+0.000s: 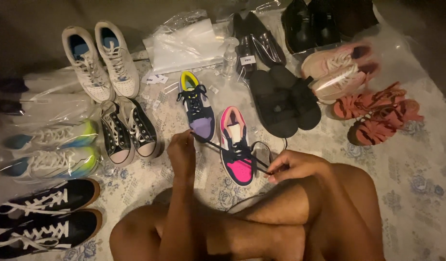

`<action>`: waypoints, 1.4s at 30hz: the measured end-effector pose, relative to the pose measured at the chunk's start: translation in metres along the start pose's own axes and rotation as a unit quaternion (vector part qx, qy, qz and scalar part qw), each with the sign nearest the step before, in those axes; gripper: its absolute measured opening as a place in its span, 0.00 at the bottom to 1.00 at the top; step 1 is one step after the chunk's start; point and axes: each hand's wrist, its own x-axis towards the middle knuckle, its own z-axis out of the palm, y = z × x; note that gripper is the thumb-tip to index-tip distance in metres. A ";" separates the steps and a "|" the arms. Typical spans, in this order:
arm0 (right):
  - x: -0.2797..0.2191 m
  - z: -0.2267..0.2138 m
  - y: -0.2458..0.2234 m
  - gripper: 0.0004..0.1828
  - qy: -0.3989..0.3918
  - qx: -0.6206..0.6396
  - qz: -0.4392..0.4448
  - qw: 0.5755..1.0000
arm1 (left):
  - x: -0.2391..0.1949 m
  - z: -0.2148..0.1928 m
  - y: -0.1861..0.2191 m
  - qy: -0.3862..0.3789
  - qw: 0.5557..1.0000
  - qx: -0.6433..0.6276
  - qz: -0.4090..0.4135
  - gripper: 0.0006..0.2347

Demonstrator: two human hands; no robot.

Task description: The person sits on a rug and laces a pink and navy sneaker. They thread the laces through the eyelets, pull them tight, and tie a knot. Other shoes and plastic bags are visible on the floor around them.

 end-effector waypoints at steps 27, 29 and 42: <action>0.016 -0.005 0.063 0.09 -0.033 -0.136 0.112 0.984 | -0.041 0.062 0.001 -0.157 0.896 -0.366 -0.200 0.08; 0.013 -0.004 0.047 0.11 -0.025 -0.134 0.128 0.982 | -0.042 0.070 -0.001 -0.151 0.875 -0.401 -0.224 0.06; 0.016 -0.003 0.031 0.13 0.003 -0.120 0.125 0.985 | -0.051 0.082 0.003 -0.143 0.886 -0.387 -0.213 0.06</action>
